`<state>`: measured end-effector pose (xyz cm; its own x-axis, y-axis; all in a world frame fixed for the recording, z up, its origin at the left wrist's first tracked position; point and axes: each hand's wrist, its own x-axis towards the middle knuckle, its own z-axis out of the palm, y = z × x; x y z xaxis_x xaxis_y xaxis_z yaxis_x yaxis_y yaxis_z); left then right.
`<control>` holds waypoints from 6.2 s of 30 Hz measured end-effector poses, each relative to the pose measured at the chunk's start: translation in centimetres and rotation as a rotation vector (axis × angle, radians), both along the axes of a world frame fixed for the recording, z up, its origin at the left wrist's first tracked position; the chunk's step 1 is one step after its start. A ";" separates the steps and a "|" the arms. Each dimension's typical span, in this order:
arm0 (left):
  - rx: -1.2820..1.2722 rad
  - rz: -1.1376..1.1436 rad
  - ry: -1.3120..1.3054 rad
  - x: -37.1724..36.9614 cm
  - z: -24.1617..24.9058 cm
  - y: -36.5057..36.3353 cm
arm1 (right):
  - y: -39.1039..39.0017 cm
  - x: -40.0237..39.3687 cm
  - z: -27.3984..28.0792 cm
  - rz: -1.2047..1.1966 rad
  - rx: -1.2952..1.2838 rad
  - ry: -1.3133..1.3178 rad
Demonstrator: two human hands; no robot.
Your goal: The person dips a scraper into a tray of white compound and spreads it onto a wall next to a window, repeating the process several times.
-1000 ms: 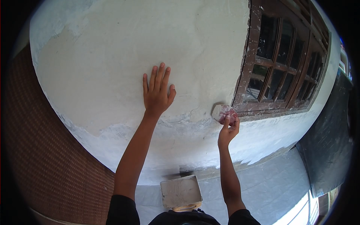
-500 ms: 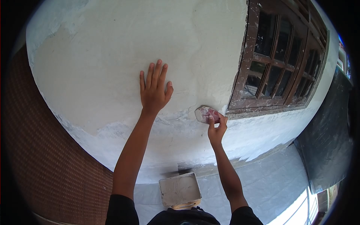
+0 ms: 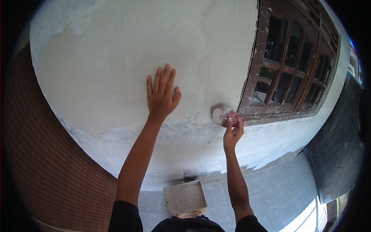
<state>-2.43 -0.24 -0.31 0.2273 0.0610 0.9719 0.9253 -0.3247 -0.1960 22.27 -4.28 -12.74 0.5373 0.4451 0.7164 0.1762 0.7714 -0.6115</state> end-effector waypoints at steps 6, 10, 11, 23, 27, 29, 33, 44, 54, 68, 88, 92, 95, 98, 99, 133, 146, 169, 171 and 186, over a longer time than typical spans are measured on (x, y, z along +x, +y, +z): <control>-0.007 -0.017 0.001 0.1 -0.1 -0.1 | 0.9 -0.8 0.8 -0.131 -0.072 -0.098; -0.004 -0.005 0.000 0.2 -0.1 0.0 | 0.9 -0.5 1.2 0.000 -0.002 0.115; -0.003 -0.008 0.002 0.1 0.0 0.1 | 0.9 -0.8 0.5 -0.037 0.028 -0.045; 0.005 -0.003 0.001 0.2 -0.3 0.1 | 0.4 -2.3 -2.5 -0.010 -0.010 -0.441; -0.002 0.000 0.005 0.0 -0.2 0.2 | 1.5 -0.5 -1.8 -0.156 -0.096 -0.032; -0.004 0.014 0.005 0.0 -0.2 0.1 | 0.9 1.0 -0.4 -0.022 -0.031 0.357; 0.009 0.011 0.004 0.1 -0.1 0.2 | 0.7 -0.2 -3.1 -0.024 -0.024 -0.152; 0.003 0.014 0.003 0.2 -0.2 0.3 | 0.9 0.8 -4.0 -0.078 -0.021 -0.146; 0.008 0.015 0.000 0.2 -0.1 0.3 | 1.0 2.0 -3.9 -0.019 -0.025 0.102; 0.022 0.020 0.010 0.2 -0.4 0.3 | 1.9 2.0 -4.4 -0.069 -0.103 -0.062; 0.026 0.017 0.003 0.2 -0.2 0.2 | 2.5 2.6 -1.5 -0.144 -0.056 -0.168; 0.027 0.036 0.000 0.2 -0.3 0.2 | 1.2 2.6 1.4 0.082 0.040 0.528; 0.032 0.039 -0.021 0.4 -0.2 0.3 | 1.2 0.3 -1.6 -0.030 0.037 -0.207; 0.024 0.030 0.002 0.2 -0.4 0.3 | 0.1 -0.7 -2.1 -0.286 0.068 -0.778; 0.020 0.025 0.003 0.2 -0.4 0.3 | 0.4 -0.6 -2.0 -0.284 0.067 -0.776; 0.018 0.036 -0.005 0.3 -0.4 0.3 | 0.9 5.8 -1.6 -0.097 -0.014 0.453; 0.026 0.040 0.001 0.2 -0.4 0.3 | 1.2 5.9 -2.3 -0.007 -0.060 0.448; 0.028 0.032 -0.002 0.2 -0.3 0.2 | -0.2 -1.9 -2.0 -0.124 0.116 -0.628; 0.033 0.028 0.001 0.2 -0.3 0.3 | 0.3 -1.6 -0.7 -0.227 0.109 -0.587; 0.030 0.017 0.001 0.2 -0.4 0.3 | 0.8 0.2 -0.4 -0.208 0.046 -0.457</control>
